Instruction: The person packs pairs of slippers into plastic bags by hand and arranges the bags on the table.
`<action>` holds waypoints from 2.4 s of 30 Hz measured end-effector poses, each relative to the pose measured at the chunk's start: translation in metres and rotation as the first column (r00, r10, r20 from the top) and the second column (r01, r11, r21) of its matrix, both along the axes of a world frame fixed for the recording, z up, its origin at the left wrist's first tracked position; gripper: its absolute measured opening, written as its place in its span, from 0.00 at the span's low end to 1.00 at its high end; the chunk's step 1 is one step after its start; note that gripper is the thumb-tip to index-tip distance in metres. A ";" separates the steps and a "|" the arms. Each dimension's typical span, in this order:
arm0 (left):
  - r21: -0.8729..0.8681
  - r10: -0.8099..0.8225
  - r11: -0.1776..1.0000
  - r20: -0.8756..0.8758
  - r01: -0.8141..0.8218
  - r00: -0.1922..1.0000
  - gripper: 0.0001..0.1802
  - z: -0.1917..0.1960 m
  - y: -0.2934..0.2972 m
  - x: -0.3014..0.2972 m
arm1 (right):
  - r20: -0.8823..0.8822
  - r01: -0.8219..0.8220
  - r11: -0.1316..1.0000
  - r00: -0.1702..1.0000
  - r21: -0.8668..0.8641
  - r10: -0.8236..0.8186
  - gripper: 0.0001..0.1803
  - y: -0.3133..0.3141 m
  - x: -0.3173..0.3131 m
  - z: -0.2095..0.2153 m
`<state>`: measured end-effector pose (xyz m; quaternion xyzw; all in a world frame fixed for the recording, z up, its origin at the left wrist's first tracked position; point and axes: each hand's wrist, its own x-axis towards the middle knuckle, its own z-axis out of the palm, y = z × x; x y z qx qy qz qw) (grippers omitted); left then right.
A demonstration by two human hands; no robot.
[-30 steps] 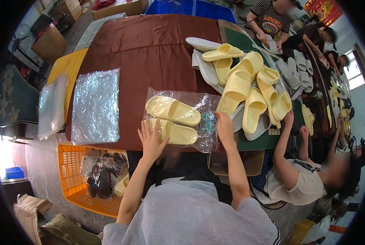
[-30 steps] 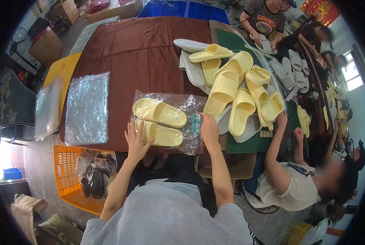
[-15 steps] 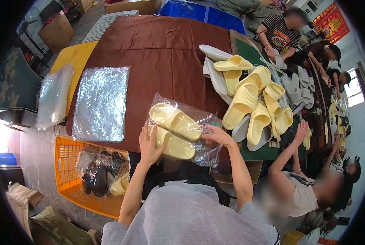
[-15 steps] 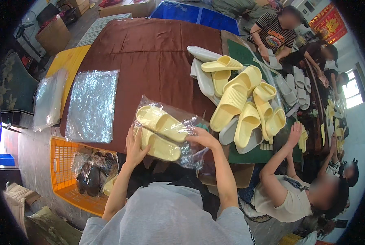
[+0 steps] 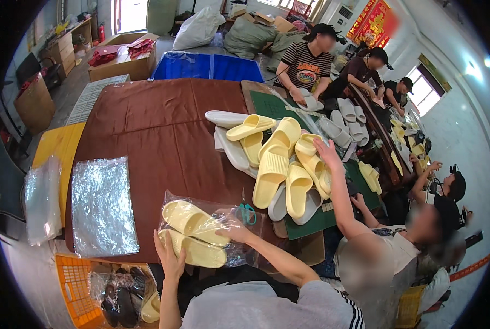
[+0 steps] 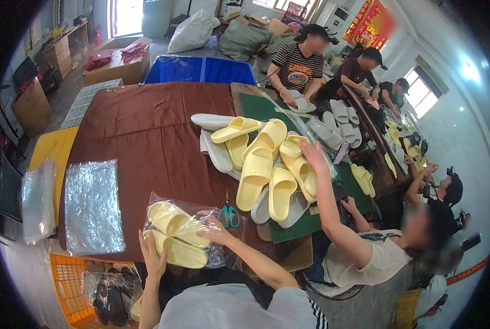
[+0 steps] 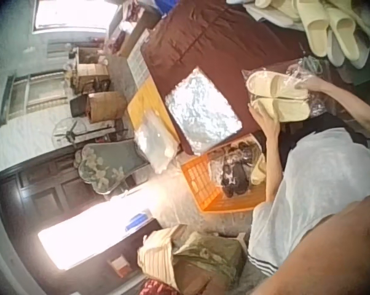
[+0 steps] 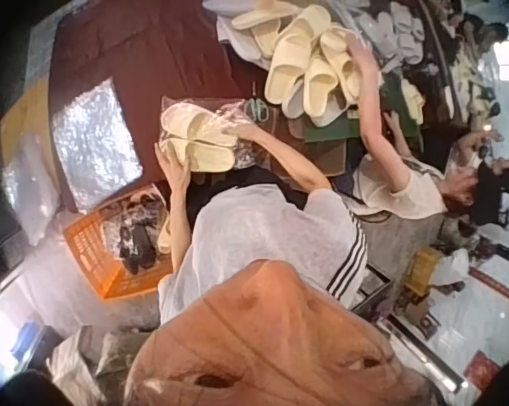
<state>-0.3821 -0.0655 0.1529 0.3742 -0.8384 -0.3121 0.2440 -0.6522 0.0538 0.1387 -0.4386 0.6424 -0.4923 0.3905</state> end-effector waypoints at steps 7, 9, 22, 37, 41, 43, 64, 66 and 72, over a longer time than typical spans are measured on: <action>-0.023 0.035 0.999 -0.016 -0.035 0.999 0.41 -0.002 0.002 0.002 | -0.275 -0.132 0.990 0.955 -0.049 0.114 0.48 0.023 0.030 0.002; -0.015 0.027 1.000 -0.005 -0.027 1.000 0.41 -0.002 0.003 0.003 | -0.141 -0.017 0.982 0.989 0.188 0.044 0.49 0.026 0.041 0.003; 0.340 0.361 0.885 -0.071 -0.317 0.930 0.24 -0.007 -0.017 0.035 | 0.023 0.142 0.987 0.989 0.080 -0.144 0.23 0.039 0.048 0.037; 0.351 0.122 0.933 -0.111 -0.076 0.986 0.22 0.036 -0.056 0.056 | 0.192 0.017 0.990 0.981 0.137 -0.043 0.22 0.102 -0.033 0.073; 0.565 0.038 0.816 -0.261 0.121 0.964 0.15 0.035 -0.074 0.026 | 0.270 -0.047 0.980 0.963 0.192 -0.007 0.21 0.106 -0.030 0.094; 0.414 0.075 0.910 -0.210 0.019 0.975 0.09 0.026 -0.080 0.038 | 0.182 -0.006 0.980 0.983 0.199 -0.031 0.20 0.119 -0.039 0.115; 0.448 0.882 0.431 -0.391 -0.783 0.262 0.37 -0.005 -0.159 0.154 | 0.325 0.902 0.427 0.422 -0.061 -0.846 0.44 0.098 -0.186 0.108; 0.335 0.902 0.336 -0.383 -0.880 0.198 0.38 -0.016 -0.159 0.159 | 0.199 0.881 0.434 0.468 -0.190 -0.861 0.44 0.084 -0.145 0.108; 0.552 0.892 0.331 -0.449 -0.766 0.062 0.37 -0.053 -0.163 0.151 | -0.042 0.425 0.900 0.902 -0.091 -0.430 0.38 -0.004 0.018 0.079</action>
